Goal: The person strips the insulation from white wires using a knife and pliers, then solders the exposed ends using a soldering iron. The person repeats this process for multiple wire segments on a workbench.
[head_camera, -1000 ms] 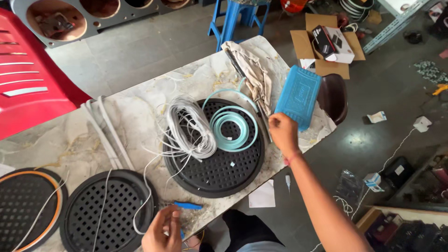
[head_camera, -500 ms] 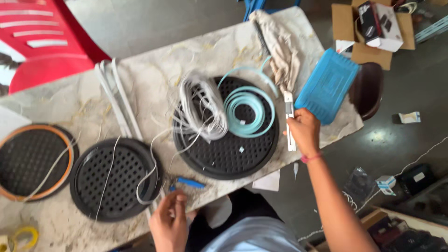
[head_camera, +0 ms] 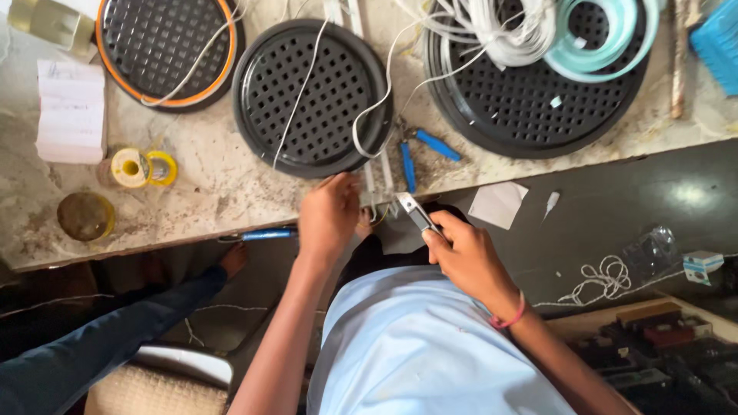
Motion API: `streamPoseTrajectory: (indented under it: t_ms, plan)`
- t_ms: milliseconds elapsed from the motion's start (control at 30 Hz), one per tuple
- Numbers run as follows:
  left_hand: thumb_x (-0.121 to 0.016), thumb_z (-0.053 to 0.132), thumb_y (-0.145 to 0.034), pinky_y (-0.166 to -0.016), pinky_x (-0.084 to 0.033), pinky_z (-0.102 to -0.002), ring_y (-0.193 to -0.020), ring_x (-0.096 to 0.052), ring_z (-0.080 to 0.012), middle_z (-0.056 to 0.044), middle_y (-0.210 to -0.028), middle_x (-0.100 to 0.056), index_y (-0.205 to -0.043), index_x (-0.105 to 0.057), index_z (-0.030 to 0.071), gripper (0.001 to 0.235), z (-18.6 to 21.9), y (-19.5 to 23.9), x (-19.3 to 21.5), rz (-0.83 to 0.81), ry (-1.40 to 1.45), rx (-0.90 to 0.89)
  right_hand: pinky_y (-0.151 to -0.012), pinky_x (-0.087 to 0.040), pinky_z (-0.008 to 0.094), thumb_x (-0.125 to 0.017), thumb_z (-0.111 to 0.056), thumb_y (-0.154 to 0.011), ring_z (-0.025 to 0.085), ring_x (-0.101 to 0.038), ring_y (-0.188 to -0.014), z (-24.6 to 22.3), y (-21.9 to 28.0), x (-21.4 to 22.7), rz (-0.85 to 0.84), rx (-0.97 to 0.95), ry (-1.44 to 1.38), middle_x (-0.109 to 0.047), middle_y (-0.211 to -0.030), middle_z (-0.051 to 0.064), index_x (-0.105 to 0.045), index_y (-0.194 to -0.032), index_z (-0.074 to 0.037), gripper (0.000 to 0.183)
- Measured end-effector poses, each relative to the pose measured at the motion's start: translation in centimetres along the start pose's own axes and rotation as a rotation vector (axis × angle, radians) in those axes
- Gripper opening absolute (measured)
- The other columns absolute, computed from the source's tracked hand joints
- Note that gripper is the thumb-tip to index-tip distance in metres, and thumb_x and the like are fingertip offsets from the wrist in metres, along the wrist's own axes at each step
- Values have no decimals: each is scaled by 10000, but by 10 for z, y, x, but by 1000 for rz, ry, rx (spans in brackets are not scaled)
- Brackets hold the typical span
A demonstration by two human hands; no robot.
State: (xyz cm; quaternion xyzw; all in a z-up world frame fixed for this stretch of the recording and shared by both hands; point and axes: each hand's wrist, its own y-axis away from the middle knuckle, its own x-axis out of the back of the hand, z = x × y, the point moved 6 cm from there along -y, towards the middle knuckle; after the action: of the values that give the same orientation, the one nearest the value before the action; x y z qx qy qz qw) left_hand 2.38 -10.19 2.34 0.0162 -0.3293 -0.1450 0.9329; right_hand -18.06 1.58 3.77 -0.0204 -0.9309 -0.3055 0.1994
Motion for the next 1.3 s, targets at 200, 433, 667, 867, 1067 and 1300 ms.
streamPoseTrajectory:
  t_ms: [200, 433, 667, 867, 1067, 1300]
  plan:
    - [-670, 88, -868, -668, -541, -476, -779, -705, -363, -127, -910, -738, -1133, -775, 170, 296, 0, -5, -9, 1, -176, -250, -582, -495, 487, -632, -110, -927, 407, -668, -660, -40, 11, -33, 184, 236, 277, -677, -745, 235, -599, -1337, -67, 413]
    - [-702, 151, -871, -615, -542, -437, -708, -714, -310, -71, -795, -745, -1056, -799, 233, 224, -13, -13, -4, -21, -189, -357, -586, -478, 510, -613, -63, -917, 400, -643, -598, -54, 19, -62, 233, 301, 350, -633, -669, 218, -564, -1444, -149, 536]
    - [-748, 209, -881, -588, -529, -410, -700, -720, -274, -47, -775, -743, -982, -789, 212, 108, -16, -10, -6, 66, -149, -409, -573, -467, 516, -620, -57, -905, 400, -640, -597, -49, 16, -75, 282, 339, 363, -622, -640, 203, -555, -1452, -127, 555]
    - [-751, 212, -882, -575, -519, -409, -697, -717, -271, -44, -776, -740, -976, -782, 210, 100, -15, -8, -2, 86, -129, -414, -568, -471, 506, -617, -53, -905, 390, -632, -566, -48, 13, -81, 290, 316, 371, -605, -597, 199, -556, -1455, -124, 558]
    - [-743, 212, -885, -565, -511, -419, -674, -709, -285, -54, -742, -730, -965, -787, 212, 92, -15, -8, -1, 76, -137, -384, -561, -467, 504, -621, -55, -907, 388, -627, -558, -49, 8, -84, 300, 316, 392, -602, -593, 200, -562, -1446, -111, 545]
    - [-733, 204, -888, -575, -514, -423, -682, -712, -289, -63, -761, -734, -971, -784, 201, 97, -14, -7, 0, 70, -116, -385, -583, -473, 523, -617, -61, -898, 403, -633, -584, -49, 6, -86, 298, 335, 439, -613, -606, 207, -572, -1438, -99, 542]
